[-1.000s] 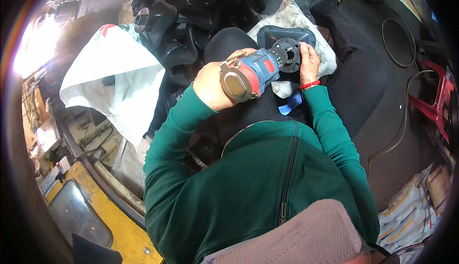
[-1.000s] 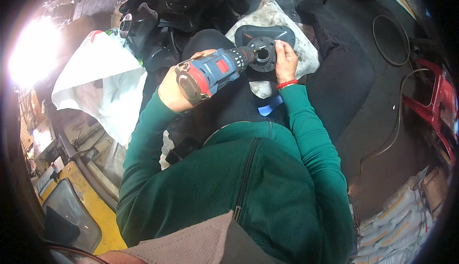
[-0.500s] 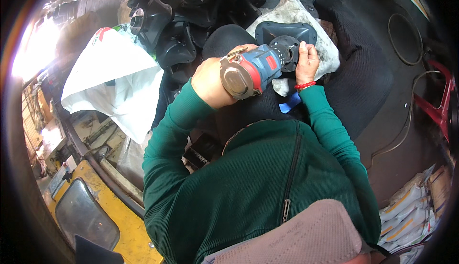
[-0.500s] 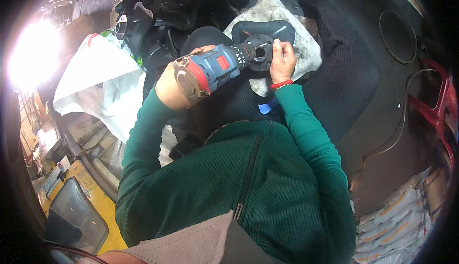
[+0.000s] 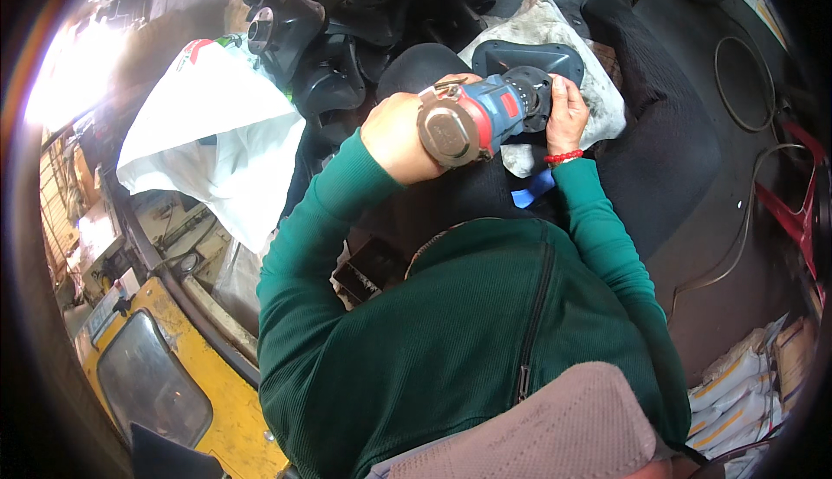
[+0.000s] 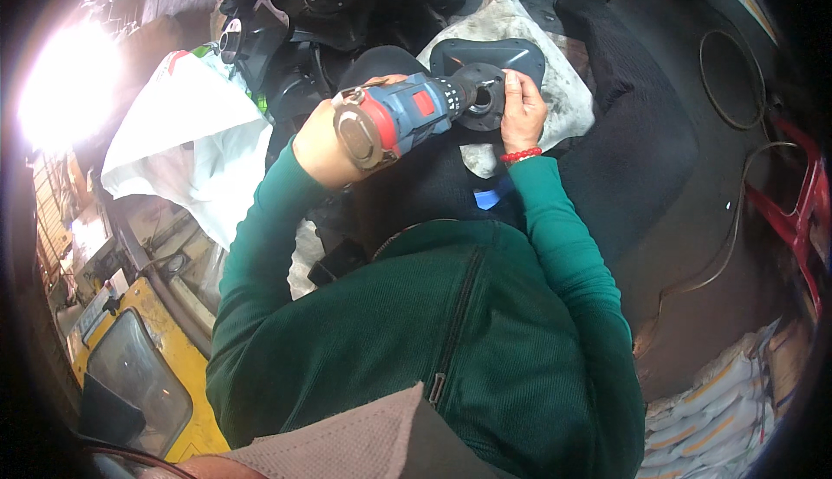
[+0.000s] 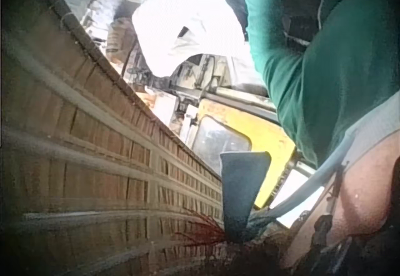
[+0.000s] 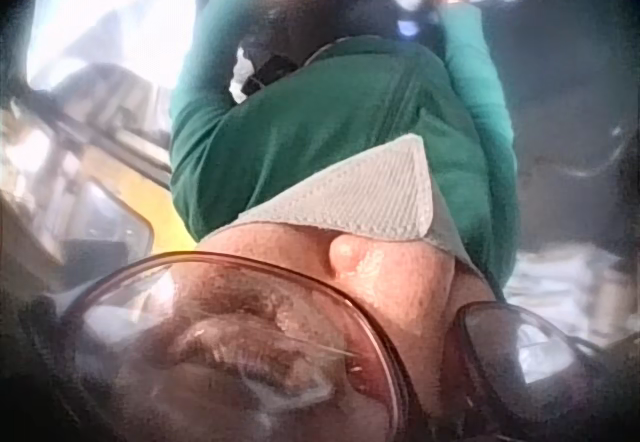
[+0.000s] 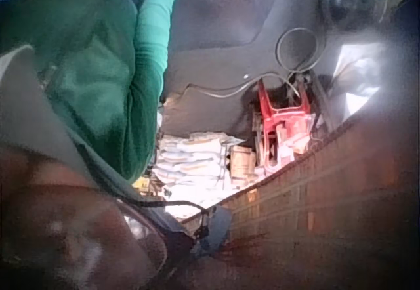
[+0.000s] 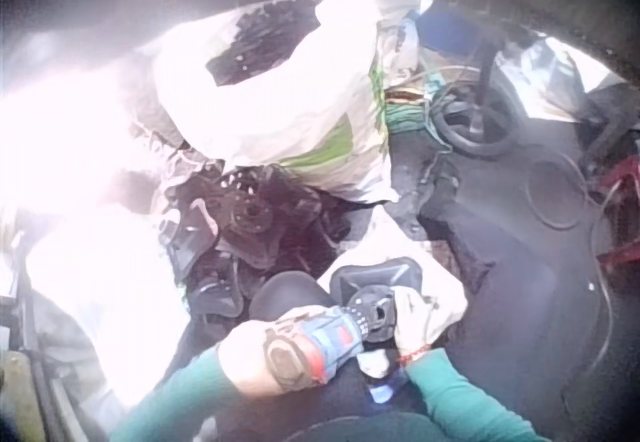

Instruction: The person uses a cordless drill to fasten screws into a black plastic part while seated on the floor. They repeatedly retrieve screws from a white bag and place the finished part into another bag.

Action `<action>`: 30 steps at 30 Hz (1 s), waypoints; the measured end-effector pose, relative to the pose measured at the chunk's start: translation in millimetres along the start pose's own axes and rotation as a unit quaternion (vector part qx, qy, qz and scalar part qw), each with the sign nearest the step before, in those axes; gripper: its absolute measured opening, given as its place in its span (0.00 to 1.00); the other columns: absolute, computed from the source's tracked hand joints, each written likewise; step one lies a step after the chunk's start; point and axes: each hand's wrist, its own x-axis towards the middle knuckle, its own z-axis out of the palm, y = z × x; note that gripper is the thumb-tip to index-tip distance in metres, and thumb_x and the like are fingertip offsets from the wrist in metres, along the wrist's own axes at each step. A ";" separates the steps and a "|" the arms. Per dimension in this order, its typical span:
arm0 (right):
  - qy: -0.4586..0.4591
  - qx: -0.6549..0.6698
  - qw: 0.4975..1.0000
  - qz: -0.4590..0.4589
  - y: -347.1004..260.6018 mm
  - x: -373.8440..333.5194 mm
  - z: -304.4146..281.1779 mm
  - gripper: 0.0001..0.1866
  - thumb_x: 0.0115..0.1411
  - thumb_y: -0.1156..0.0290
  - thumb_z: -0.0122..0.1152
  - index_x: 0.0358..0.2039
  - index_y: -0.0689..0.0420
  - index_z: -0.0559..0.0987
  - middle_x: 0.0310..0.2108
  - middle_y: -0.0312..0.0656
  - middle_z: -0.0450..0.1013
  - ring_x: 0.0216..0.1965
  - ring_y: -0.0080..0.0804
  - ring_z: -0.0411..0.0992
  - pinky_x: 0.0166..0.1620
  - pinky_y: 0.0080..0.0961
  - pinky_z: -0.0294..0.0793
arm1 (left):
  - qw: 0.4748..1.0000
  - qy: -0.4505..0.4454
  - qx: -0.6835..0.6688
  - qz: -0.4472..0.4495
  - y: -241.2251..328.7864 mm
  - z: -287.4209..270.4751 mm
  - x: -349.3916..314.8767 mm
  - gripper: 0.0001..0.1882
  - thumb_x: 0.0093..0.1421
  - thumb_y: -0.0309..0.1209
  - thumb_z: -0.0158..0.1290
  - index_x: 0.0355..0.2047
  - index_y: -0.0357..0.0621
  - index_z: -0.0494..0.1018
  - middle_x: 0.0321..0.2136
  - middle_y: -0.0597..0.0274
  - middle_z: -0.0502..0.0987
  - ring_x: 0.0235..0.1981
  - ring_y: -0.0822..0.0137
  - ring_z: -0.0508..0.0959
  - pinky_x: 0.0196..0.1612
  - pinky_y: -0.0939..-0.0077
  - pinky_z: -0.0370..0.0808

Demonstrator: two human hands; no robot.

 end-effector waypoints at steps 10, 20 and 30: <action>0.006 0.020 1.000 0.010 3.7 1.9 -0.8 0.13 0.64 0.65 0.55 0.37 0.62 0.79 0.32 0.33 0.76 0.36 0.17 0.70 0.42 0.17 0.69 | 0.999 -0.021 0.038 0.009 16.8 -3.0 29.7 0.27 0.45 0.35 0.60 0.48 0.48 0.72 0.28 0.51 0.79 0.32 0.50 0.80 0.38 0.63 0.77; 0.046 0.033 0.997 0.047 6.6 0.9 5.1 0.18 0.61 0.60 0.60 0.21 0.58 0.71 0.15 0.26 0.62 0.20 0.12 0.57 0.22 0.17 0.56 | 0.983 -0.069 0.168 0.009 74.3 -19.2 56.9 0.33 0.45 0.35 0.59 0.55 0.50 0.67 0.28 0.49 0.79 0.31 0.52 0.81 0.37 0.62 0.77; 0.059 -0.045 0.997 0.023 -8.5 -3.6 1.9 0.17 0.60 0.62 0.60 0.20 0.58 0.72 0.12 0.34 0.64 0.17 0.17 0.60 0.22 0.23 0.62 | 0.988 -0.086 0.126 -0.019 70.2 -9.9 65.8 0.32 0.46 0.37 0.59 0.54 0.51 0.65 0.31 0.51 0.79 0.34 0.50 0.80 0.38 0.62 0.77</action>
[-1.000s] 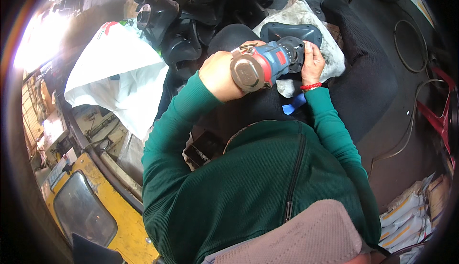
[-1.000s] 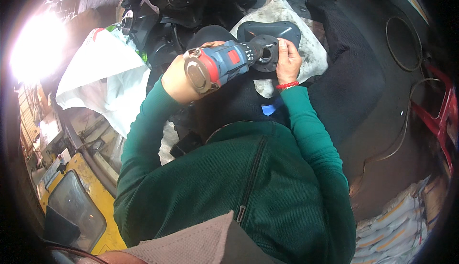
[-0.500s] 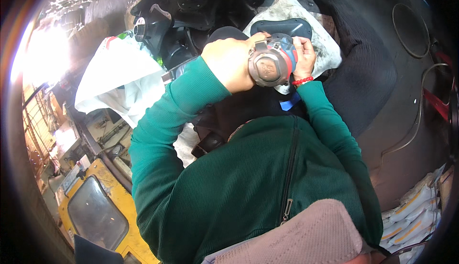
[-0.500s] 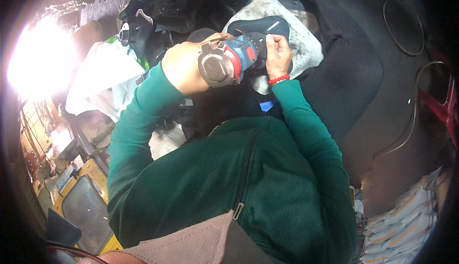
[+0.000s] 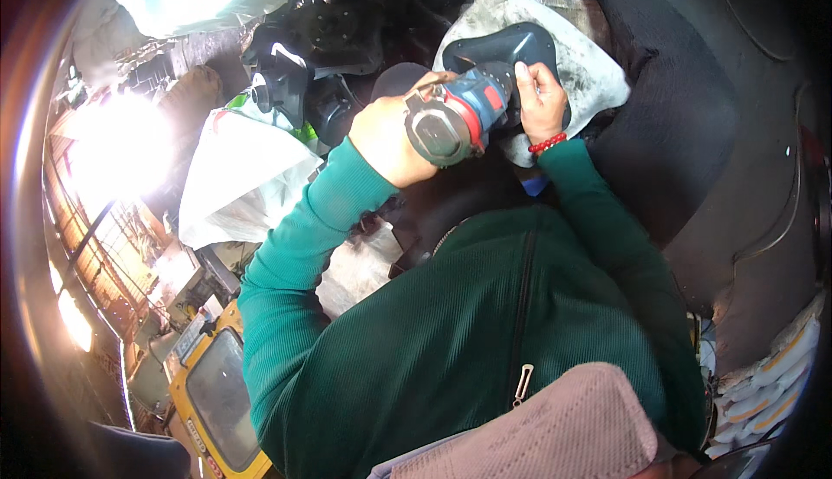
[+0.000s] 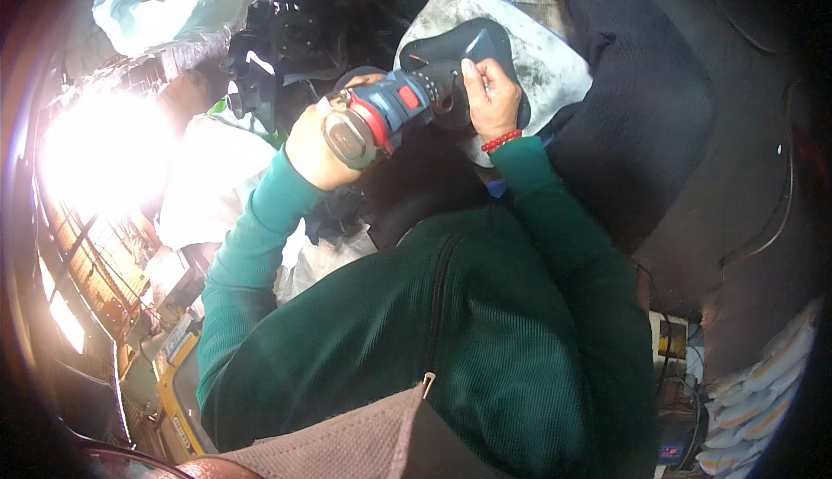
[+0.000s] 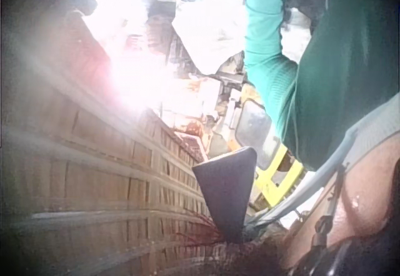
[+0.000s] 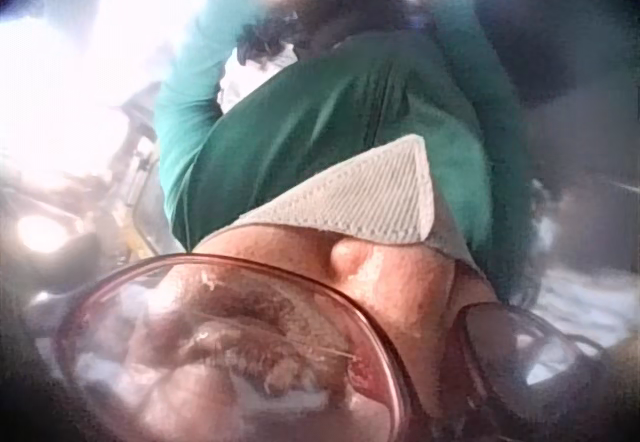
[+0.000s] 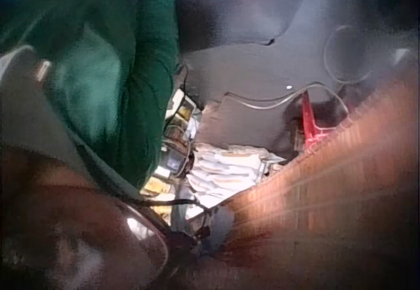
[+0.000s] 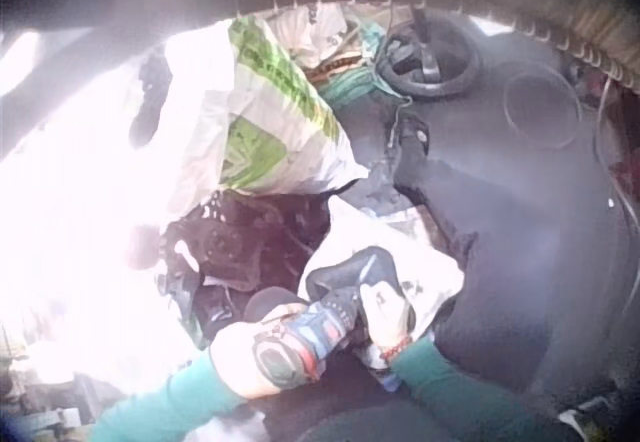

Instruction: The person uses a cordless drill to fasten screws into a black plastic part while seated on the floor. They repeatedly retrieve screws from a white bag and place the finished part into another bag.

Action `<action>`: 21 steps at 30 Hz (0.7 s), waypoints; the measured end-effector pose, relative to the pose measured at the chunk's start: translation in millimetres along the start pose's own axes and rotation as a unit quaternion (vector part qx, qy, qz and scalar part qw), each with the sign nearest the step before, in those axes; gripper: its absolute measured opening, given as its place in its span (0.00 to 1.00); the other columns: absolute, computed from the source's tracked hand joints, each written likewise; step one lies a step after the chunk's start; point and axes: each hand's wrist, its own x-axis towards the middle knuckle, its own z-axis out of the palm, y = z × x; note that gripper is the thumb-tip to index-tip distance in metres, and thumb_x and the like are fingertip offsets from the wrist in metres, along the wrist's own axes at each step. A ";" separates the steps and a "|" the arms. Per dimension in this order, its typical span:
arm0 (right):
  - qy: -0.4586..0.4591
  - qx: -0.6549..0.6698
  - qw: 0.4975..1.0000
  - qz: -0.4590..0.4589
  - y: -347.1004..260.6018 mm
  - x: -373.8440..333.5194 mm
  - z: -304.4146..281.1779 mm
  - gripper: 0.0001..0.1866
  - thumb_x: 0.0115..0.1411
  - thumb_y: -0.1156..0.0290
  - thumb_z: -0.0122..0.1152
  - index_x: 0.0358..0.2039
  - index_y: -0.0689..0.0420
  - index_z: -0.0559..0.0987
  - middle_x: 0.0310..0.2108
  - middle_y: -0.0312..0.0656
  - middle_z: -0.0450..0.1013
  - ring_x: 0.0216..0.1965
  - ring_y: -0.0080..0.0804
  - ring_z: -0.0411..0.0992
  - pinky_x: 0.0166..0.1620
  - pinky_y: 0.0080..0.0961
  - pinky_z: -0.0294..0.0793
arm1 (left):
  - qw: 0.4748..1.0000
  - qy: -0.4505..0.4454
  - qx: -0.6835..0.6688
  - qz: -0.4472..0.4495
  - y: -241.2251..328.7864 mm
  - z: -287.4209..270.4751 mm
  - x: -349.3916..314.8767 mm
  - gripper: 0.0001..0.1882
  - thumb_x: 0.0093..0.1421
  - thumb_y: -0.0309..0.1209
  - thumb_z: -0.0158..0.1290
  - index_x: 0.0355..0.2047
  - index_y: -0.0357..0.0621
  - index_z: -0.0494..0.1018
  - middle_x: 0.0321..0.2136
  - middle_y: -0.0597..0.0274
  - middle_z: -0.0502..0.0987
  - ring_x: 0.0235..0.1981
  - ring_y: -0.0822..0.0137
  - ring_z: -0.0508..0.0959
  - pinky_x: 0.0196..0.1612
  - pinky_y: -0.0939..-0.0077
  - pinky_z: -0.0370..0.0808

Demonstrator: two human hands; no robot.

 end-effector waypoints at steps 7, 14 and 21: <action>-0.007 -0.015 1.000 -0.022 2.9 2.9 1.6 0.18 0.60 0.60 0.61 0.19 0.59 0.72 0.12 0.35 0.65 0.16 0.20 0.61 0.23 0.24 0.63 | 0.999 0.027 0.018 -0.019 -6.8 11.3 -7.0 0.19 0.48 0.37 0.62 0.40 0.43 0.74 0.33 0.53 0.79 0.35 0.53 0.80 0.41 0.65 0.77; -0.024 0.341 0.917 0.206 -11.0 15.2 -37.2 0.14 0.62 0.59 0.56 0.33 0.59 0.77 0.17 0.28 0.65 0.20 0.18 0.61 0.24 0.19 0.62 | 0.992 0.125 -0.002 0.031 3.4 28.4 -77.4 0.23 0.49 0.36 0.62 0.44 0.41 0.73 0.41 0.51 0.78 0.40 0.54 0.79 0.46 0.67 0.75; -0.160 0.597 0.724 0.306 -59.7 -25.7 -60.3 0.15 0.66 0.69 0.44 0.47 0.65 0.72 0.39 0.45 0.73 0.48 0.41 0.71 0.58 0.45 0.67 | 0.967 0.170 -0.146 0.123 7.2 74.5 -118.6 0.32 0.45 0.28 0.63 0.52 0.38 0.67 0.43 0.53 0.77 0.44 0.57 0.78 0.51 0.68 0.74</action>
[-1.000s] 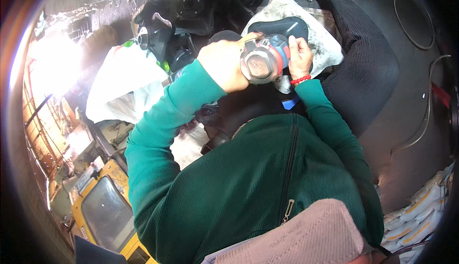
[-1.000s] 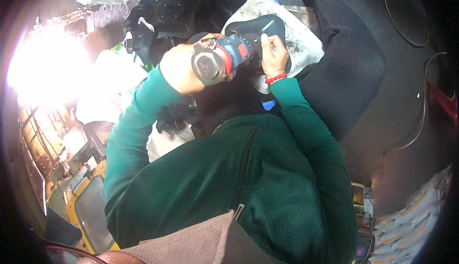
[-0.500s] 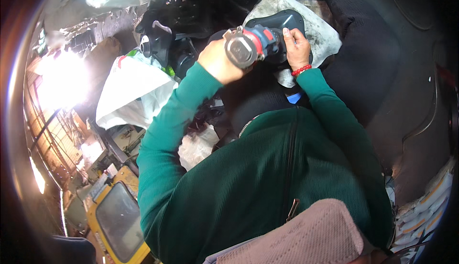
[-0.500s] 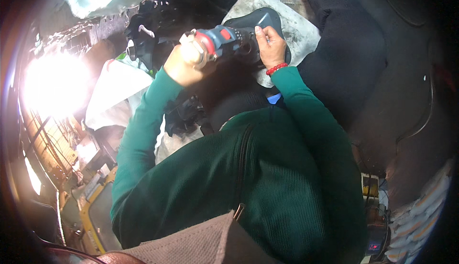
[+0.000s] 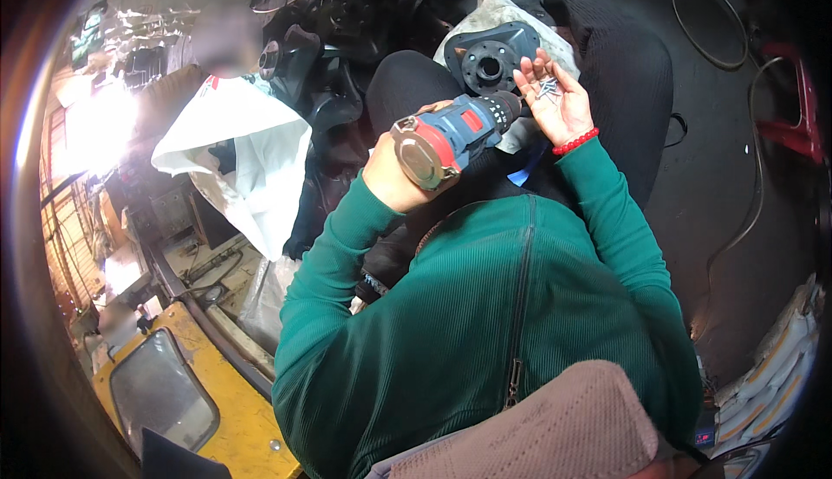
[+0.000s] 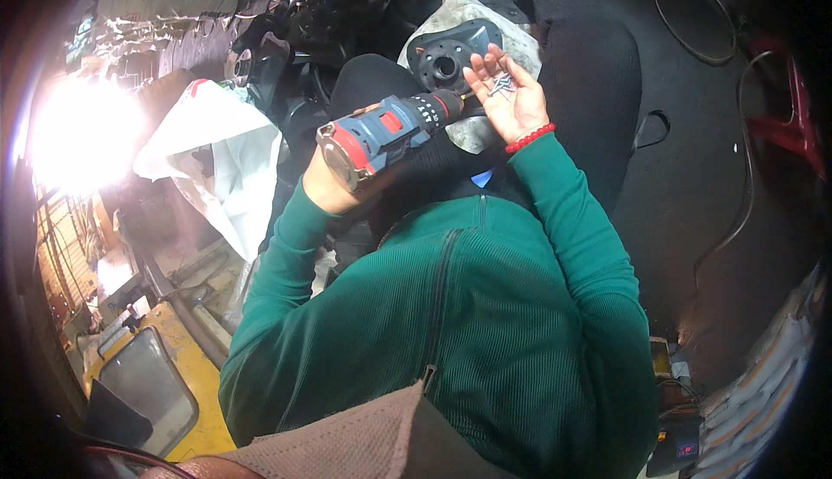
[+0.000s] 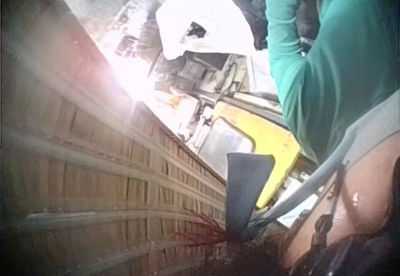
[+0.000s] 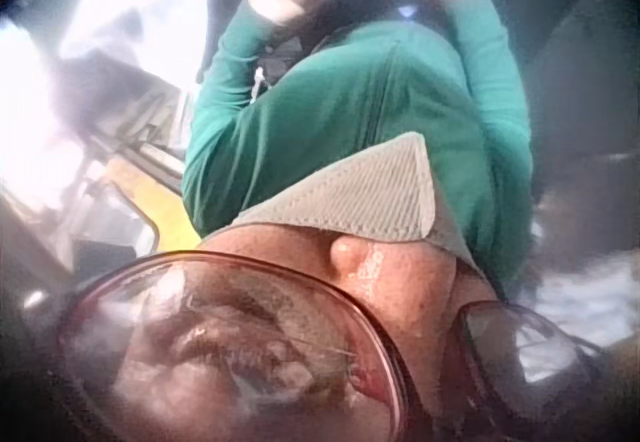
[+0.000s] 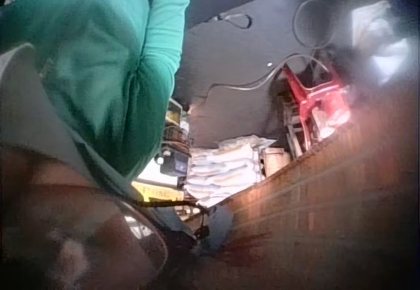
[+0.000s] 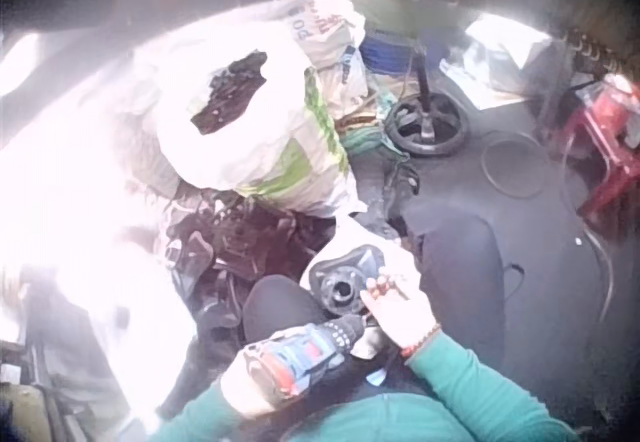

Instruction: The person uses a cordless drill to fasten screws into a black plastic part while seated on the floor. They repeatedly retrieve screws from a white bag and place the finished part into another bag.

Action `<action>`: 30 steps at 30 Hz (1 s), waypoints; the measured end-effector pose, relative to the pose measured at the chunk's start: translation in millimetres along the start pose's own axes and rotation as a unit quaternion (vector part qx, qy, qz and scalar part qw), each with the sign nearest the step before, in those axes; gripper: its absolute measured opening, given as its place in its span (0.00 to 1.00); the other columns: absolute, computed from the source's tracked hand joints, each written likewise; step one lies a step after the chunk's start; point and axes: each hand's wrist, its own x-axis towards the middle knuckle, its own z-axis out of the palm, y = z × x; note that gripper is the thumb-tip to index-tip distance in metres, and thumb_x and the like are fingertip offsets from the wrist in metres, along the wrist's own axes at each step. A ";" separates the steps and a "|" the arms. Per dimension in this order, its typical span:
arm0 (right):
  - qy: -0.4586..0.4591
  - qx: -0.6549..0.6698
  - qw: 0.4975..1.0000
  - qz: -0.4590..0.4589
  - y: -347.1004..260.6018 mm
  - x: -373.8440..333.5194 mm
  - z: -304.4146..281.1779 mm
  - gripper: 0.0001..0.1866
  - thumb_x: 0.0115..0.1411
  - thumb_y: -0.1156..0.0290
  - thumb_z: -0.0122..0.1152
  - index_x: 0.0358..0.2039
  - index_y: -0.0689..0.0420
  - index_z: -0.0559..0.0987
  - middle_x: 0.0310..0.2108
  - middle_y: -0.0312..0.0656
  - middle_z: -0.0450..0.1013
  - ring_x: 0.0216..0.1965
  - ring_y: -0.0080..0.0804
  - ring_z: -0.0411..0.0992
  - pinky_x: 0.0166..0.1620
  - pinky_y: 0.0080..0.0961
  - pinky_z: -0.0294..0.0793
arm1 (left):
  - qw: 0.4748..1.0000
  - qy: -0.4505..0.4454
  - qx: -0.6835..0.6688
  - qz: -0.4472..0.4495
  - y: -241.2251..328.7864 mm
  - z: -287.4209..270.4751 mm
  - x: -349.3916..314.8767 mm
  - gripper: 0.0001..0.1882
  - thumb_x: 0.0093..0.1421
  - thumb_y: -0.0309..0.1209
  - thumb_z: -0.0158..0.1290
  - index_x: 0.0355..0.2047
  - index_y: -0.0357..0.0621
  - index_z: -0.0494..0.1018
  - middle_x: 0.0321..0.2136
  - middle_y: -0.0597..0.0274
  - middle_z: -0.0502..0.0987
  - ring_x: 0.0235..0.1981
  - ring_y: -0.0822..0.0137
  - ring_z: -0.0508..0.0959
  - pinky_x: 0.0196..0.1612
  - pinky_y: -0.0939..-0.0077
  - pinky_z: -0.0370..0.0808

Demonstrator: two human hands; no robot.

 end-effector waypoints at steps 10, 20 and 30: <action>-0.037 -0.002 0.998 0.045 27.0 -6.0 10.1 0.16 0.67 0.69 0.42 0.46 0.66 0.72 0.40 0.48 0.73 0.51 0.45 0.70 0.59 0.48 0.66 | 0.998 -0.016 0.050 -0.034 -14.3 9.2 -24.0 0.32 0.42 0.27 0.64 0.50 0.39 0.68 0.41 0.53 0.77 0.42 0.55 0.78 0.48 0.68 0.75; -0.002 -0.116 0.981 0.152 33.2 -25.4 18.0 0.18 0.62 0.66 0.58 0.47 0.64 0.72 0.41 0.45 0.73 0.41 0.32 0.75 0.45 0.32 0.80 | 0.998 0.033 0.043 -0.027 -9.0 -11.7 -33.6 0.38 0.40 0.27 0.66 0.53 0.36 0.65 0.45 0.52 0.75 0.45 0.61 0.78 0.50 0.71 0.74; -0.026 -0.192 0.973 0.126 32.1 -25.4 2.2 0.12 0.62 0.73 0.56 0.46 0.62 0.73 0.37 0.41 0.75 0.37 0.26 0.77 0.42 0.25 0.82 | 0.998 0.036 0.056 -0.013 -2.0 -17.2 -38.9 0.36 0.41 0.26 0.65 0.52 0.36 0.66 0.43 0.52 0.76 0.43 0.60 0.78 0.49 0.71 0.75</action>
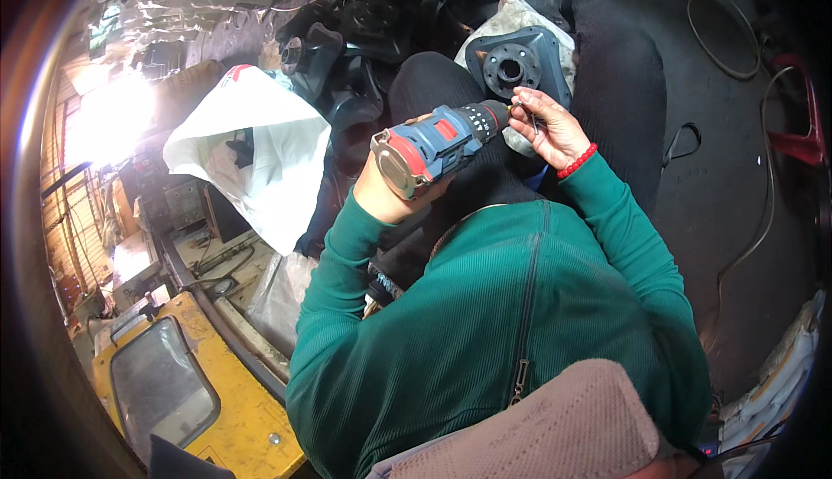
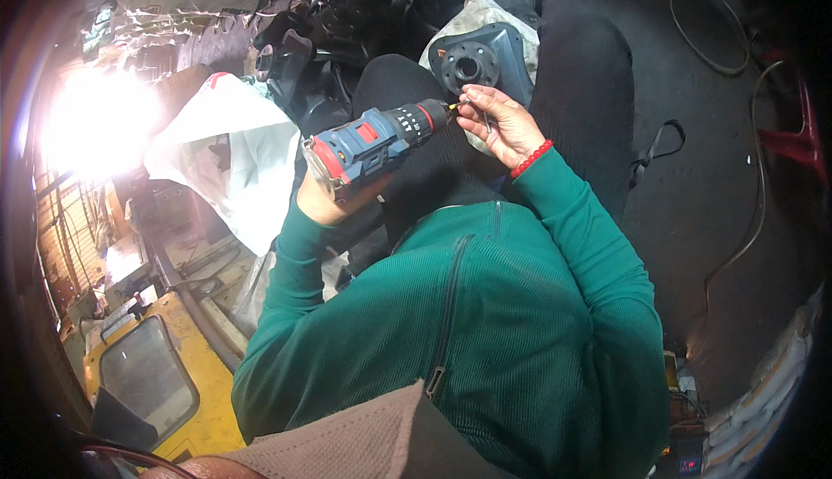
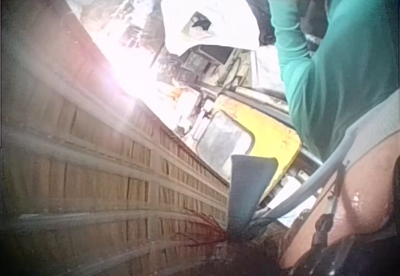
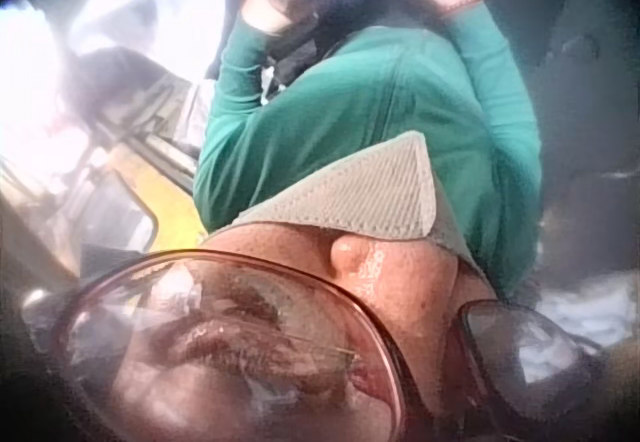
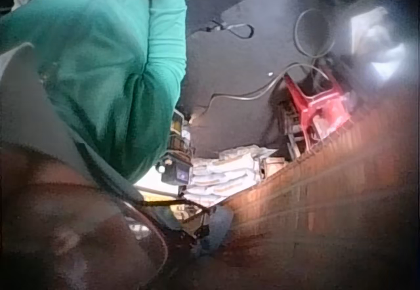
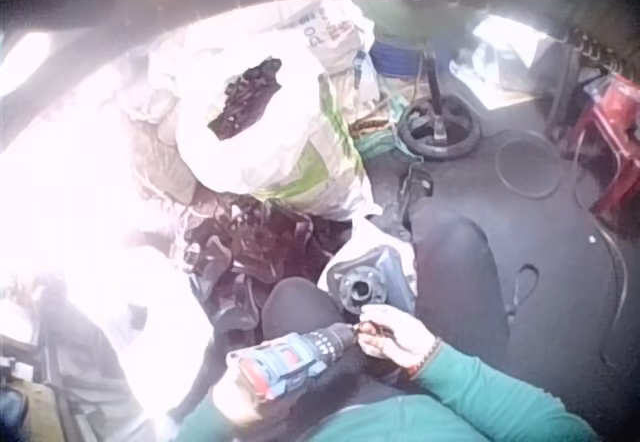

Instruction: The person uses a cordless drill to fasten screws into a black plastic part while seated on the floor. They repeatedly retrieve screws from a white bag and place the finished part into another bag.

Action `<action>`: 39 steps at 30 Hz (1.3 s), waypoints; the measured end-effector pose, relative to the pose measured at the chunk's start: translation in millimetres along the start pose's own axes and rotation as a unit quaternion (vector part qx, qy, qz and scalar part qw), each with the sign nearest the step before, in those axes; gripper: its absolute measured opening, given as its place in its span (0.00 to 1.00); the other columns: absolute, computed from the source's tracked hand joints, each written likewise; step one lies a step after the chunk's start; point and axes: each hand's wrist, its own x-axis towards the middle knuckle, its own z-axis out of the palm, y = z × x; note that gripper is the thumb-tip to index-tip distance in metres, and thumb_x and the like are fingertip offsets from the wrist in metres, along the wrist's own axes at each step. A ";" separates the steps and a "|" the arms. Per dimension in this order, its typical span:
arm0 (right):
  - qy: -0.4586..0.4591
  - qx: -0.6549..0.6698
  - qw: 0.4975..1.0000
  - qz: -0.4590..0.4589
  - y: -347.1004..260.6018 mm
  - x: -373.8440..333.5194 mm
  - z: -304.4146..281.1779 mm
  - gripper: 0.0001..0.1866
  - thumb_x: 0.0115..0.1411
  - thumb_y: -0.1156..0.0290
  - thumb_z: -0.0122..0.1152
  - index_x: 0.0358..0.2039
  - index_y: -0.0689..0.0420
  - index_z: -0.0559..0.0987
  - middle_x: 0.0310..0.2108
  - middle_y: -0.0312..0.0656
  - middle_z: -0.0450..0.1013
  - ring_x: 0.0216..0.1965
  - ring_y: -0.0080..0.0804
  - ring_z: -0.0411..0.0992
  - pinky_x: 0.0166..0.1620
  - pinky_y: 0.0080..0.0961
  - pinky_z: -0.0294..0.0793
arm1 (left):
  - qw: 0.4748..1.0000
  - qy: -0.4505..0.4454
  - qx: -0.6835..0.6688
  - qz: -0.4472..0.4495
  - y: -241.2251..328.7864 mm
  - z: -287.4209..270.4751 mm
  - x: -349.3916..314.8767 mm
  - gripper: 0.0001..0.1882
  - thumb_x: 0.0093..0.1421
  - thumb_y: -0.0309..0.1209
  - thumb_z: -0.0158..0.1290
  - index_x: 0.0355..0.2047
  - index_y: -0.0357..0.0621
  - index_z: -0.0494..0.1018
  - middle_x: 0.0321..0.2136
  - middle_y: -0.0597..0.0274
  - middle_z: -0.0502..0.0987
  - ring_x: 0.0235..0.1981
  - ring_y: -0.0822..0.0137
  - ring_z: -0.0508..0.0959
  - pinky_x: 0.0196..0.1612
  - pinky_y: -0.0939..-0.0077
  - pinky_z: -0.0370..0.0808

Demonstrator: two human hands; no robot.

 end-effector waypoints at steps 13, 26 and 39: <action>0.164 -0.114 0.979 0.028 14.6 2.3 -15.7 0.19 0.66 0.58 0.50 0.47 0.62 0.75 0.32 0.36 0.75 0.30 0.20 0.76 0.33 0.17 0.80 | 0.998 -0.004 0.044 -0.043 -26.9 7.7 15.0 0.25 0.46 0.30 0.63 0.45 0.40 0.71 0.40 0.52 0.76 0.41 0.52 0.77 0.46 0.62 0.74; 0.295 -0.226 0.911 -0.177 1.0 39.1 -23.9 0.17 0.56 0.63 0.66 0.41 0.59 0.75 0.23 0.27 0.65 0.17 0.11 0.58 0.18 0.12 0.58 | 0.970 -0.153 0.082 -0.169 -33.2 0.0 66.0 0.25 0.48 0.31 0.61 0.47 0.41 0.71 0.36 0.51 0.78 0.38 0.53 0.80 0.43 0.65 0.76; 0.318 -0.187 0.920 -0.133 1.3 41.0 -21.3 0.13 0.59 0.62 0.64 0.37 0.58 0.75 0.21 0.25 0.63 0.15 0.10 0.55 0.18 0.12 0.56 | 0.964 -0.180 0.149 -0.128 -27.8 4.0 77.9 0.26 0.45 0.32 0.62 0.46 0.40 0.71 0.32 0.53 0.78 0.34 0.52 0.80 0.42 0.65 0.77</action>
